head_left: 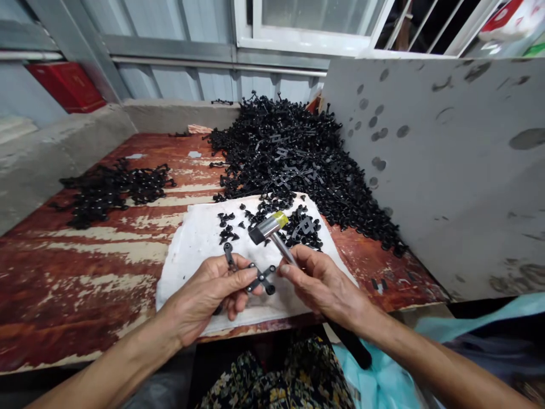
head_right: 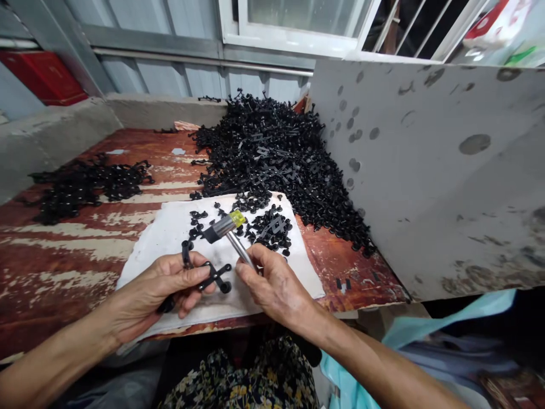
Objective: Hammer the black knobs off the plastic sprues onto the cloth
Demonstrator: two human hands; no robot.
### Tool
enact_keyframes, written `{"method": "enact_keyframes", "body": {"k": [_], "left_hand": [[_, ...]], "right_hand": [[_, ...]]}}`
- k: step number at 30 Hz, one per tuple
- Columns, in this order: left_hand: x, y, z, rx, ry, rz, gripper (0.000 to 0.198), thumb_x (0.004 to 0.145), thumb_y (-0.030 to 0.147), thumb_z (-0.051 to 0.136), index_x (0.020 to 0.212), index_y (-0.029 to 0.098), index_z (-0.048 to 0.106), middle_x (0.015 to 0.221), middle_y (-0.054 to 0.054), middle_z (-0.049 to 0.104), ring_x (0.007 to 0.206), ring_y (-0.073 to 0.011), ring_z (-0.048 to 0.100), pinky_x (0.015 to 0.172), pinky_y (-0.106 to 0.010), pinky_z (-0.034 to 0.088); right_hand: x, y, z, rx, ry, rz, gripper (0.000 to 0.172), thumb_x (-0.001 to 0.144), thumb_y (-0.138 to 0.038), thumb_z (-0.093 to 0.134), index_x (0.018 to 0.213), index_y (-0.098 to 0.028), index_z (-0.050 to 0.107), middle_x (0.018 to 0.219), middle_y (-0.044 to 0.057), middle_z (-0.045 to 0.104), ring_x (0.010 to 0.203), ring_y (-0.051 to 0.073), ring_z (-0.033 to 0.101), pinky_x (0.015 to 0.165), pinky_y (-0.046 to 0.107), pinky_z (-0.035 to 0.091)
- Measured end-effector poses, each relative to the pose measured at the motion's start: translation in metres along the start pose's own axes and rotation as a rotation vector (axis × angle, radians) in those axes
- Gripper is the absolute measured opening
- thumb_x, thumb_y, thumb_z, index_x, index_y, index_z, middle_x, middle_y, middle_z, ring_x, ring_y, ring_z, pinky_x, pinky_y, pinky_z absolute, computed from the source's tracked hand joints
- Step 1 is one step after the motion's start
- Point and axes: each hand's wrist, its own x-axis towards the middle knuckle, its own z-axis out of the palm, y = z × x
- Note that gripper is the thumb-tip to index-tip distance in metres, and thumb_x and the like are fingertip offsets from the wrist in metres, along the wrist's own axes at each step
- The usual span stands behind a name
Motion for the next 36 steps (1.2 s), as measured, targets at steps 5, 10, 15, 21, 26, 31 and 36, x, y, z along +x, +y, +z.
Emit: {"method": "enact_keyframes", "body": {"k": [5,10,15,21,26,31,36], "left_hand": [[0.0,0.0,-0.01,0.004,0.062,-0.022,0.056,0.056,0.053,0.082,0.083,0.017,0.049,0.06,-0.001,0.067,0.035,-0.0005,0.035,0.035,-0.012,0.018],[0.001,0.004,-0.009,0.03,0.103,-0.003,0.055,0.054,0.051,0.083,0.081,0.015,0.053,0.065,-0.003,0.069,0.035,0.0012,0.031,0.035,-0.012,0.014],[0.01,0.008,-0.01,0.03,0.057,-0.041,0.045,0.054,0.041,0.085,0.072,0.014,0.054,0.063,-0.004,0.069,0.038,-0.0014,0.039,0.034,-0.013,0.021],[0.03,0.013,-0.006,0.08,-0.037,-0.112,0.032,0.062,0.035,0.078,0.064,0.012,0.055,0.057,-0.002,0.064,0.03,0.0006,0.03,0.03,-0.014,0.015],[0.039,0.018,0.0,0.138,-0.033,-0.137,0.026,0.068,0.03,0.072,0.06,0.01,0.058,0.054,-0.002,0.061,0.029,0.0011,0.027,0.029,-0.014,0.014],[0.039,0.018,0.003,0.179,-0.033,-0.154,0.03,0.078,0.026,0.063,0.054,0.008,0.06,0.039,0.003,0.049,0.027,0.0005,0.025,0.03,-0.013,0.014],[0.04,0.02,0.005,0.183,-0.041,-0.165,0.032,0.082,0.024,0.061,0.054,0.008,0.059,0.036,0.004,0.046,0.026,0.0004,0.024,0.029,-0.012,0.014]], "right_hand": [[0.004,-0.005,-0.008,-0.089,0.01,0.043,0.013,0.087,-0.03,0.05,0.077,-0.022,0.047,0.049,-0.01,0.04,0.035,0.007,0.034,0.031,0.017,0.025],[0.019,-0.009,-0.005,-0.081,0.017,0.047,0.01,0.087,-0.029,0.05,0.084,-0.02,0.053,0.051,-0.008,0.05,0.038,0.007,0.038,0.034,0.016,0.027],[0.021,-0.006,-0.008,-0.046,0.042,0.047,0.014,0.088,-0.032,0.048,0.09,-0.019,0.055,0.051,-0.005,0.056,0.038,0.008,0.04,0.035,0.016,0.03],[-0.003,0.012,-0.016,0.125,0.149,0.038,0.025,0.083,-0.044,0.058,0.086,-0.02,0.055,0.064,-0.004,0.059,0.038,0.006,0.039,0.031,0.015,0.03],[-0.01,0.022,-0.018,0.228,0.191,0.038,0.028,0.079,-0.045,0.063,0.081,-0.02,0.051,0.085,0.001,0.062,0.039,0.003,0.037,0.029,0.014,0.029],[-0.009,0.026,-0.02,0.267,0.165,0.034,0.027,0.078,-0.044,0.064,0.082,-0.02,0.052,0.081,-0.001,0.062,0.038,0.003,0.038,0.029,0.014,0.029],[-0.009,0.027,-0.021,0.277,0.161,0.029,0.028,0.079,-0.044,0.064,0.083,-0.02,0.051,0.08,-0.001,0.063,0.037,0.002,0.038,0.029,0.014,0.029]]}}
